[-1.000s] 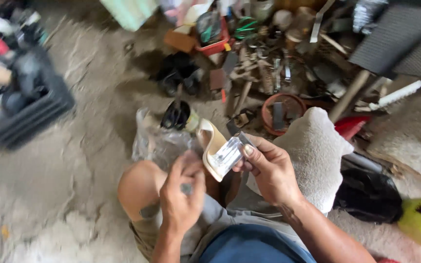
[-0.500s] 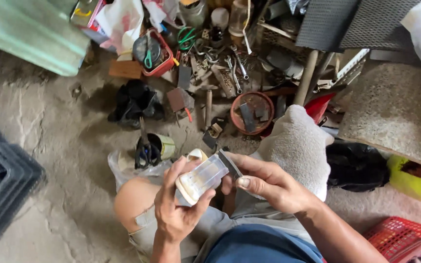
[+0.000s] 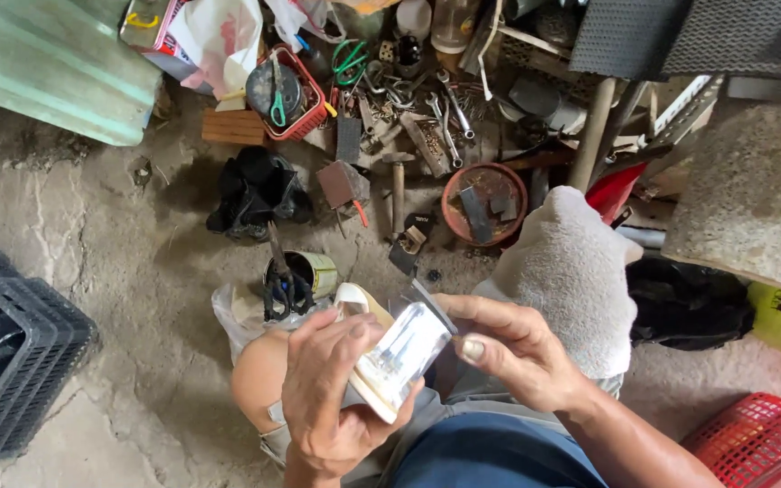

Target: Repairing a high-heeled shoe by replacing the heel tip and trimming sole material using scissors and adhesive.

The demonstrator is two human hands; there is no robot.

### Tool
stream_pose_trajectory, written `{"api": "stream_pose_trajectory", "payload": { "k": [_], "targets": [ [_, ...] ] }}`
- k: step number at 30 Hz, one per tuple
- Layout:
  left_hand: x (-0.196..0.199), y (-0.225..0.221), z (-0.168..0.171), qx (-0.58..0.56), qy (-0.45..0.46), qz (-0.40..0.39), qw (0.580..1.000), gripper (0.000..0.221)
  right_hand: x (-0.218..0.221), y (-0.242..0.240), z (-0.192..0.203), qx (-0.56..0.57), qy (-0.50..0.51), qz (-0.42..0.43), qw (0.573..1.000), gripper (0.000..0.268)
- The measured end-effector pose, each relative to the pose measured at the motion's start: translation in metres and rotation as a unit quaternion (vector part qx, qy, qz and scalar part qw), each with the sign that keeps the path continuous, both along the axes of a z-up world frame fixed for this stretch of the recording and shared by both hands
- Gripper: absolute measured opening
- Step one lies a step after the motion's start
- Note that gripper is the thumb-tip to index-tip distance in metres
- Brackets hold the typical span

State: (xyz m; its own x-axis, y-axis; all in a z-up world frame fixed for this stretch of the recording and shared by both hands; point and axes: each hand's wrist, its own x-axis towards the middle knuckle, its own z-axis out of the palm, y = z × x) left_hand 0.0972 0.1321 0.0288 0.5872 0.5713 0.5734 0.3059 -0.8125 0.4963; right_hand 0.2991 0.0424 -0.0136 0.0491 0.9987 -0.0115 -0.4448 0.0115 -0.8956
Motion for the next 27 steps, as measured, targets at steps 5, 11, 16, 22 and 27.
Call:
{"api": "stream_pose_trajectory", "payload": {
  "k": [5, 11, 16, 22, 27],
  "targets": [
    [-0.014, 0.001, 0.001, -0.001, -0.009, 0.003, 1.000, 0.072, -0.013, 0.012, 0.008, -0.041, 0.036, -0.046, 0.997, 0.026],
    [-0.017, 0.000, 0.002, -0.012, -0.038, -0.024, 0.999, 0.063, -0.019, 0.007, 0.009, -0.032, 0.105, -0.027, 0.994, 0.044],
    [-0.014, -0.006, 0.003, -0.006, -0.038, -0.024, 0.999, 0.059, -0.017, 0.001, 0.007, -0.038, 0.078, -0.028, 0.996, 0.044],
    [-0.008, -0.008, 0.016, 0.002, -0.013, -0.026, 1.000, 0.059, -0.008, -0.004, 0.012, -0.017, 0.076, -0.012, 0.997, 0.039],
    [-0.004, -0.005, 0.023, -0.010, 0.041, -0.020, 0.999, 0.067, -0.004, 0.001, 0.007, 0.007, 0.056, -0.012, 0.998, 0.040]
  ]
}}
